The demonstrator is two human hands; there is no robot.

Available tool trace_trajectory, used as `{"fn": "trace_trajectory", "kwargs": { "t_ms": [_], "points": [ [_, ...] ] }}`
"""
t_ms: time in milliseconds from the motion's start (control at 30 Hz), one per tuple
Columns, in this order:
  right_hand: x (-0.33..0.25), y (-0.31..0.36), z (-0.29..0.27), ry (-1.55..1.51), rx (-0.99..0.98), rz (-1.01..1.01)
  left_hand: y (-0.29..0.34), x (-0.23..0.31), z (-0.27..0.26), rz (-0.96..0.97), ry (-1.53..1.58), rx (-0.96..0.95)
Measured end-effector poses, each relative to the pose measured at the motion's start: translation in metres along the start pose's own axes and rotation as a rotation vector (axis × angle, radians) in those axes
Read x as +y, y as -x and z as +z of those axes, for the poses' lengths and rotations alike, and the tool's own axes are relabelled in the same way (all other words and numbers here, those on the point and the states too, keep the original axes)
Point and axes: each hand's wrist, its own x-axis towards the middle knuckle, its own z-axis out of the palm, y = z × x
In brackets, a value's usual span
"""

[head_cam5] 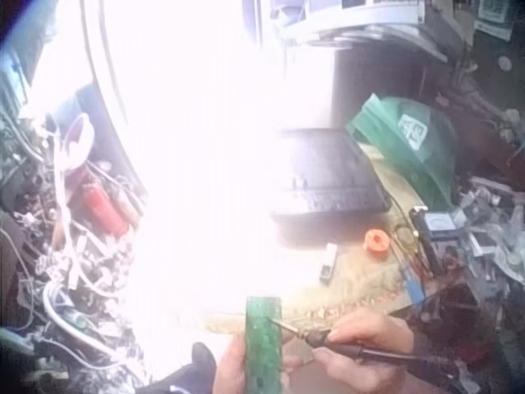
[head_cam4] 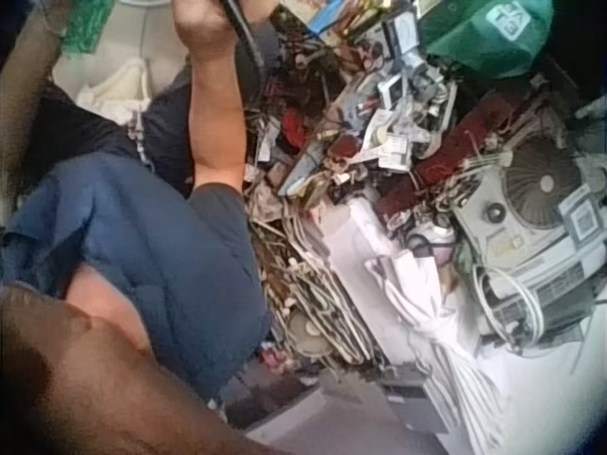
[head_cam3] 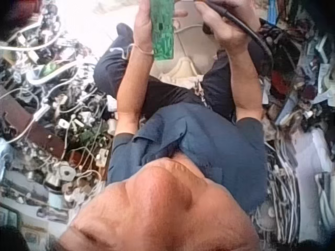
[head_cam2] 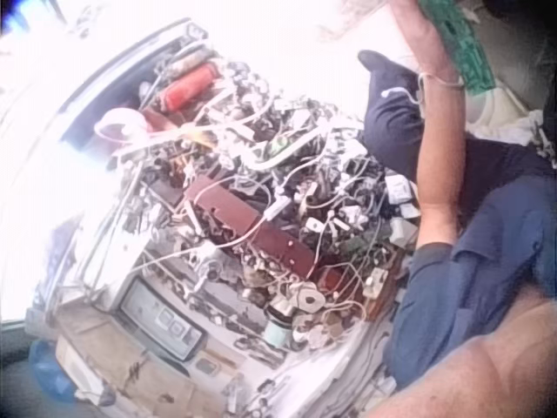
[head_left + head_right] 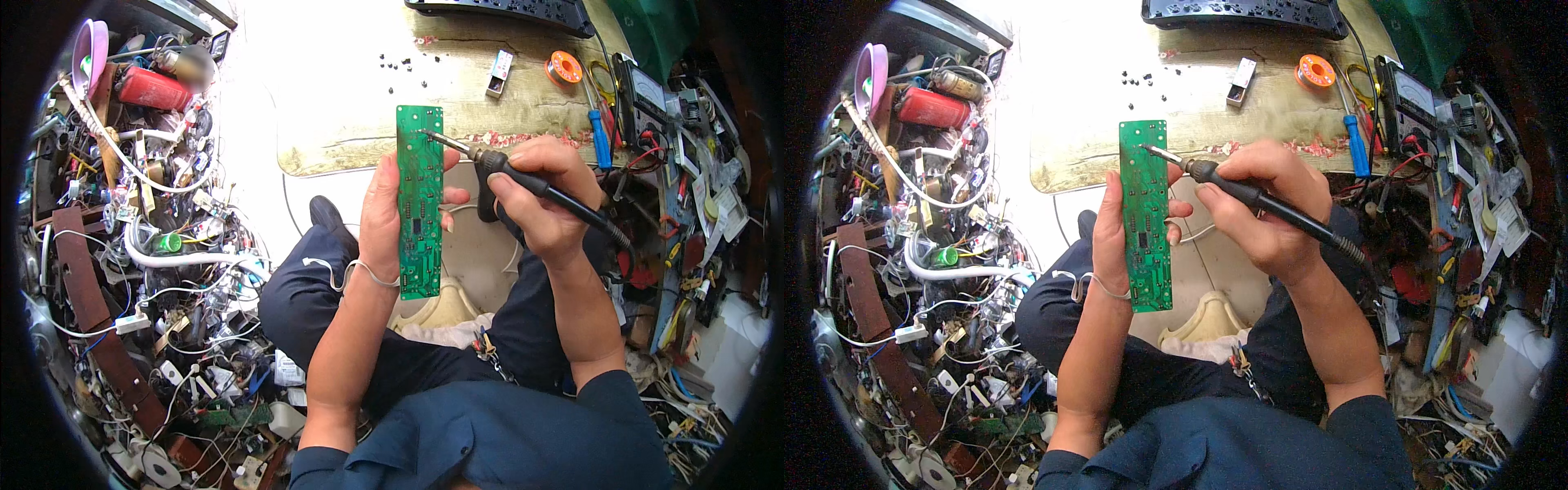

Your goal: The person holds a green circuit board in the left hand and uses a soldering iron in the right hand to apply heat to various points on the board. The person repeatedly touches the iron to different pads and components across the board's surface.

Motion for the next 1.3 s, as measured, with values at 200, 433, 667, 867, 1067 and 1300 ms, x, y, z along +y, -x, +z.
{"fn": "trace_trajectory", "kwargs": {
  "t_ms": [200,433,667,867,1067,1300],
  "points": [
    [0.0018,-0.0019,-0.0001,0.015,-0.022,-0.062,0.0004,0.0000,-0.0013,0.006,-0.014,0.005],
    [-0.0005,-0.0007,-0.0014,0.001,-0.024,-0.025,0.0008,0.0000,0.0041,0.021,-0.044,0.029],
    [-0.0007,-0.0016,-0.0018,0.035,-0.011,-0.029,0.0015,0.0021,0.0035,0.006,-0.008,0.008],
    [0.0028,-0.0003,-0.0001,0.001,-0.008,-0.021,0.0016,0.0020,0.0033,0.005,0.009,0.004],
    [0.0013,-0.0024,-0.0003,0.008,-0.030,-0.045,0.0016,0.0017,0.0047,0.010,-0.005,-0.004],
    [0.0017,-0.0034,0.0010,0.015,-0.034,-0.067,0.0016,0.0017,0.0056,0.018,-0.054,0.009]
  ]
}}
